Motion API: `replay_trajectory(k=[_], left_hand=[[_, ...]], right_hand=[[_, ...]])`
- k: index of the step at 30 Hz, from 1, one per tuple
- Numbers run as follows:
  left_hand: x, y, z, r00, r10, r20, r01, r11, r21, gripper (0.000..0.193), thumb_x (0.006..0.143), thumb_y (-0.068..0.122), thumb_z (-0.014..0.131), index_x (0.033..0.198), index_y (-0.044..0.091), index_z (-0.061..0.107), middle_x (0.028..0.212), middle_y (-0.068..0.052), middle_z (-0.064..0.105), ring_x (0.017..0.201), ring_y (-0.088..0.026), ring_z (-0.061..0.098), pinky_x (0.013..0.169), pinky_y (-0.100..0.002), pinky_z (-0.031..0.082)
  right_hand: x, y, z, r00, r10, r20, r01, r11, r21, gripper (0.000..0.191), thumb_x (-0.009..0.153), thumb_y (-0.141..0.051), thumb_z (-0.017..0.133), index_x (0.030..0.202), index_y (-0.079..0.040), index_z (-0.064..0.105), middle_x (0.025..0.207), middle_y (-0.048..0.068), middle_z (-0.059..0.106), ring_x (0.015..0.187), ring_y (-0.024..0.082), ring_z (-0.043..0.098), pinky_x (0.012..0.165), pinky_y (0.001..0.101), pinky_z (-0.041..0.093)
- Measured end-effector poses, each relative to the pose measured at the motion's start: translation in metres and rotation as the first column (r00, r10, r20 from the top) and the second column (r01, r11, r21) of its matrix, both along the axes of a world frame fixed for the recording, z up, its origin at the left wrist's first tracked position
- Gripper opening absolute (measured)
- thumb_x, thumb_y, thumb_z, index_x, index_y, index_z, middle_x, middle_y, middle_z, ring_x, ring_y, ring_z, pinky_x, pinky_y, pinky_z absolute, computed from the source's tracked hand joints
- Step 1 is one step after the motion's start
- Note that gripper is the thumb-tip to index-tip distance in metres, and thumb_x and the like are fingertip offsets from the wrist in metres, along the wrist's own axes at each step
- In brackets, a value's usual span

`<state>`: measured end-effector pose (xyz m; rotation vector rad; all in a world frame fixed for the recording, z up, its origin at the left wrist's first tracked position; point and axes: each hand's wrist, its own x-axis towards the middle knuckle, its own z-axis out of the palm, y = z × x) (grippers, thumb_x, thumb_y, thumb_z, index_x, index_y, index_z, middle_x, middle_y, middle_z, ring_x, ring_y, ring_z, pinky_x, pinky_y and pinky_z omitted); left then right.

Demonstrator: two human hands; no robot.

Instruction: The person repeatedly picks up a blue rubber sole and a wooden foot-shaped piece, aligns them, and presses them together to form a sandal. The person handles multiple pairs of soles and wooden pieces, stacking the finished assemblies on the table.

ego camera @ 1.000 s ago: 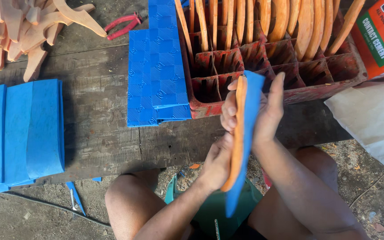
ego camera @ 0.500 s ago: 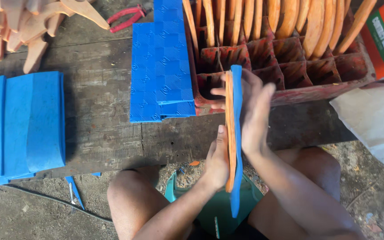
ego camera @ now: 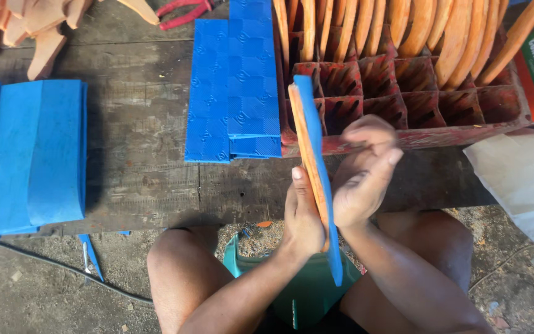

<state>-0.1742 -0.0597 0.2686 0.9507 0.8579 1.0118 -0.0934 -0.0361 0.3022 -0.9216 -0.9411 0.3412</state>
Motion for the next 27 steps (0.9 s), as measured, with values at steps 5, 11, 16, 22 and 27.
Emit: replay_trajectory(k=[5, 11, 16, 22, 27], left_hand=[[-0.017, 0.013, 0.022, 0.967, 0.130, 0.221, -0.157, 0.981, 0.110, 0.044, 0.115, 0.042, 0.042, 0.119, 0.001, 0.057, 0.103, -0.008, 0.065, 0.090, -0.013, 0.058, 0.080, -0.031, 0.051], [-0.044, 0.021, 0.046, 0.949, 0.194, 0.249, -0.261, 0.926, 0.271, 0.031, 0.109, 0.024, 0.060, 0.131, 0.004, 0.049, 0.122, -0.002, 0.063, 0.111, -0.009, 0.058, 0.102, -0.025, 0.049], [-0.055, 0.031, 0.053, 0.988, 0.051, 0.147, -0.082, 0.975, 0.208, 0.029, 0.097, 0.003, 0.073, 0.118, 0.000, 0.054, 0.109, -0.007, 0.070, 0.099, -0.011, 0.066, 0.091, -0.028, 0.057], [-0.070, 0.038, 0.060, 0.994, 0.029, 0.104, -0.050, 0.977, 0.207, 0.028, 0.098, 0.007, 0.074, 0.117, 0.000, 0.055, 0.103, -0.006, 0.071, 0.092, -0.009, 0.066, 0.082, -0.025, 0.056], [-0.083, 0.042, 0.068, 0.970, -0.192, -0.151, 0.207, 0.974, 0.089, 0.027, 0.092, 0.014, 0.077, 0.113, 0.001, 0.066, 0.091, -0.001, 0.071, 0.079, -0.004, 0.061, 0.070, -0.023, 0.053]], right_hand=[[0.029, -0.035, 0.056, 0.812, 0.482, 0.328, -0.259, 0.802, -0.538, 0.049, 0.099, -0.044, 0.059, 0.116, 0.001, 0.065, 0.098, 0.007, 0.068, 0.086, 0.013, 0.059, 0.075, 0.0282, 0.049], [0.027, -0.034, 0.047, 0.786, 0.590, 0.185, -0.321, 0.646, -0.693, 0.024, 0.090, -0.018, 0.075, 0.105, 0.000, 0.069, 0.091, 0.002, 0.071, 0.077, 0.005, 0.065, 0.066, 0.0217, 0.053], [0.033, -0.027, 0.033, 0.817, 0.507, 0.276, -0.268, 0.757, -0.596, 0.019, 0.093, -0.017, 0.076, 0.092, -0.001, 0.066, 0.073, -0.003, 0.055, 0.055, 0.000, 0.035, 0.045, 0.0220, 0.024], [0.029, -0.024, 0.010, 0.841, 0.537, 0.065, -0.387, 0.682, -0.621, 0.015, 0.096, -0.015, 0.076, 0.099, -0.002, 0.071, 0.069, -0.001, 0.059, 0.055, 0.000, 0.042, 0.047, 0.0193, 0.029], [0.034, -0.011, 0.005, 0.725, 0.550, -0.415, -0.673, 0.695, -0.253, 0.024, 0.100, -0.012, 0.068, 0.119, 0.003, 0.066, 0.113, 0.011, 0.073, 0.103, 0.012, 0.071, 0.094, 0.0283, 0.059]])
